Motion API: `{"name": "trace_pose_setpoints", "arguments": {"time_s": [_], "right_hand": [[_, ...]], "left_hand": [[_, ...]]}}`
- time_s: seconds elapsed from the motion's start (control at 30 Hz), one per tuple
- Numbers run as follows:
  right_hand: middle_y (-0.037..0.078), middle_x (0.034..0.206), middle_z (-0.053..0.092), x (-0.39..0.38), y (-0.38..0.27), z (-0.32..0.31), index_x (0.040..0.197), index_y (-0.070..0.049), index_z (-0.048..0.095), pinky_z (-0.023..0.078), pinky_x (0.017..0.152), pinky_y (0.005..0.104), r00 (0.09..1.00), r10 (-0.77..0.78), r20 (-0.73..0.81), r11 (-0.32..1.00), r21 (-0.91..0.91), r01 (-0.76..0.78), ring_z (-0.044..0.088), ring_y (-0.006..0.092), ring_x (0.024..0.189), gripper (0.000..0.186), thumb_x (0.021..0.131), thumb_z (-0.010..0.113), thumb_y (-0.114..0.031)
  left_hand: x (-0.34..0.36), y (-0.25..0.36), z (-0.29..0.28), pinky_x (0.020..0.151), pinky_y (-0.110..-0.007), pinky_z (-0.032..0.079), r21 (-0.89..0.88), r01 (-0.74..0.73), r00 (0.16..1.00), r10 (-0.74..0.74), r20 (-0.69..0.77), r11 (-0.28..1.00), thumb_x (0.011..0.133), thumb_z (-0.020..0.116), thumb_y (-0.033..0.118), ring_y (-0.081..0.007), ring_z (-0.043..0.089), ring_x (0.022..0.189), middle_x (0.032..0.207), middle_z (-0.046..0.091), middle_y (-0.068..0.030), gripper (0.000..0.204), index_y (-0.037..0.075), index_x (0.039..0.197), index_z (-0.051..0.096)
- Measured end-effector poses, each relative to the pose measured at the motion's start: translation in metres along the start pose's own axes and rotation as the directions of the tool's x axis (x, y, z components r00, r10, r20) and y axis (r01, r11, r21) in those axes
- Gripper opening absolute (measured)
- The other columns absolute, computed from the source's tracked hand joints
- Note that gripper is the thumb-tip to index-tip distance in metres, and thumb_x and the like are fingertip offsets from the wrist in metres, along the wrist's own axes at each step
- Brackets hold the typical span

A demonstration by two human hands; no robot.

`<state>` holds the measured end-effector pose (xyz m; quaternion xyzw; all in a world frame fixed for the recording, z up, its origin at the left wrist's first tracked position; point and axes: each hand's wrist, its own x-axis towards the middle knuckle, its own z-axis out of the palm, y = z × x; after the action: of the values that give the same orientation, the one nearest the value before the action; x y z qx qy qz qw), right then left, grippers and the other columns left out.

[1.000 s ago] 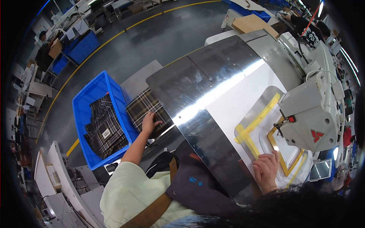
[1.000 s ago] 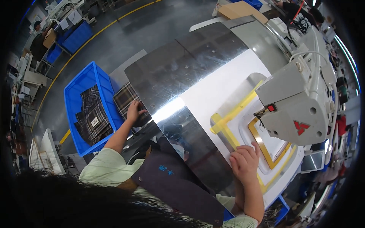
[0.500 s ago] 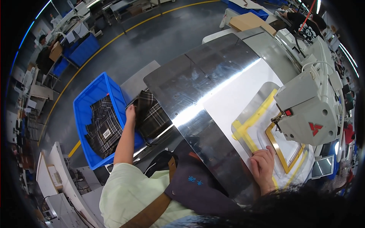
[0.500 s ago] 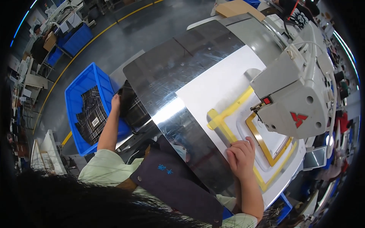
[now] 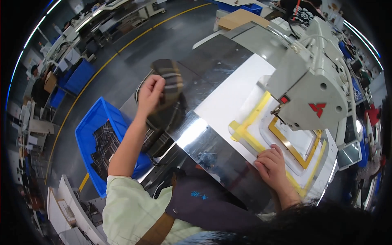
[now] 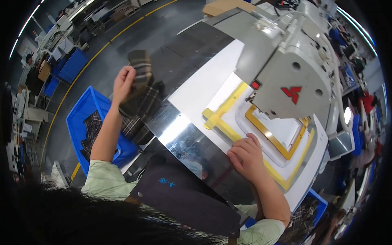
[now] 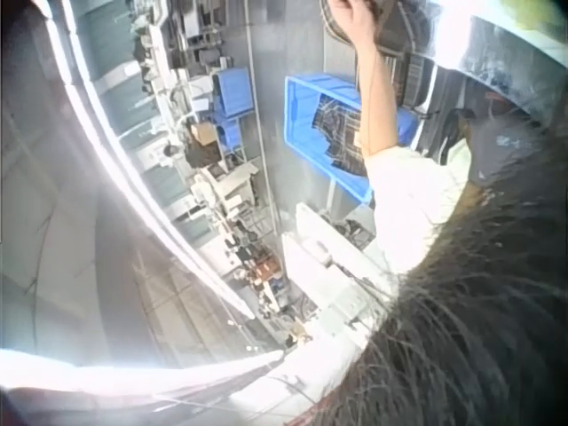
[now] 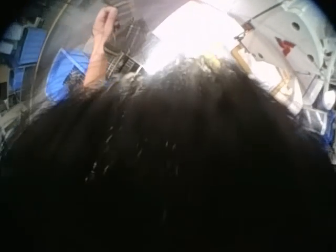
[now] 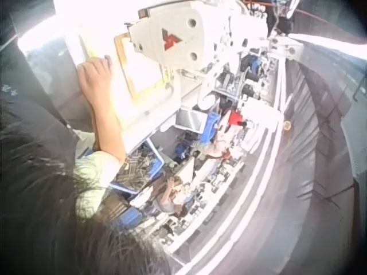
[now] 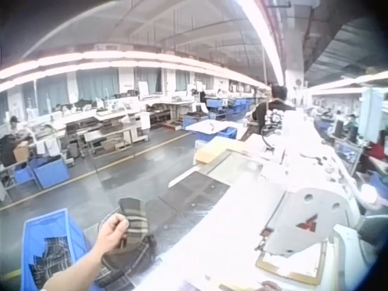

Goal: Sewing checkered fabric panels using an automated industrial sewing machine.

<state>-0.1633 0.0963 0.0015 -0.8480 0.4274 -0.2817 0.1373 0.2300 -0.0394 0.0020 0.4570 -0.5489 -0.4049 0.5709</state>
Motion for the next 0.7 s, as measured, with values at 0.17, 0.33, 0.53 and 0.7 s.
{"name": "trace_pose_setpoints", "arguments": {"time_s": [0.17, 0.33, 0.53, 0.7], "right_hand": [[0.003, 0.089, 0.061, 0.001, -0.001, 0.003, 0.084, -0.011, 0.063, 0.039, 0.096, 0.0449, 1.0, -0.002, -0.011, 1.0, -0.023, 0.002, 0.058, 0.0216, 0.09, 0.009, 0.078, 0.069, -0.014], [0.003, 0.095, 0.061, 0.002, 0.0, 0.005, 0.093, -0.011, 0.063, 0.04, 0.096, 0.0428, 0.996, -0.014, -0.085, 0.998, -0.061, 0.009, 0.058, 0.0206, 0.095, 0.016, 0.078, 0.07, -0.012], [0.004, 0.115, 0.06, 0.011, 0.002, 0.01, 0.108, -0.012, 0.063, 0.039, 0.1, 0.045, 0.996, -0.06, -0.063, 0.964, -0.262, 0.041, 0.055, 0.0212, 0.112, 0.029, 0.079, 0.064, -0.012], [0.005, 0.142, 0.043, 0.023, -0.006, 0.01, 0.132, -0.013, 0.05, 0.031, 0.107, 0.0458, 0.984, -0.136, 0.117, 0.817, -0.549, 0.178, 0.038, 0.0213, 0.134, 0.051, 0.081, 0.056, -0.012]], "left_hand": [[-0.035, 0.003, 0.122, 0.063, -0.024, 0.049, 0.069, 0.25, 0.846, -0.253, 0.469, 0.966, 0.097, 0.051, 0.021, -0.0072, 0.055, 0.075, 0.08, 0.052, 0.0014, 0.015, 0.006, 0.1, 0.051], [-0.002, 0.03, 0.151, 0.072, -0.034, 0.048, 0.483, -0.43, 0.699, -0.058, 0.713, 0.763, 0.088, 0.059, 0.013, -0.0251, 0.061, 0.08, 0.099, 0.059, -0.0114, 0.016, 0.003, 0.101, 0.06], [0.056, 0.021, 0.209, 0.073, -0.036, 0.05, 0.239, -0.696, 0.425, 0.119, 0.897, 0.677, 0.075, 0.075, 0.026, -0.0264, 0.064, 0.081, 0.091, 0.064, -0.0127, 0.035, 0.006, 0.101, 0.063], [0.078, 0.025, 0.218, 0.065, -0.035, 0.047, 0.407, -0.647, 0.311, -0.264, 0.913, 0.645, 0.074, 0.075, 0.027, -0.0263, 0.062, 0.069, 0.07, 0.062, -0.012, 0.029, 0.003, 0.087, 0.063]]}}
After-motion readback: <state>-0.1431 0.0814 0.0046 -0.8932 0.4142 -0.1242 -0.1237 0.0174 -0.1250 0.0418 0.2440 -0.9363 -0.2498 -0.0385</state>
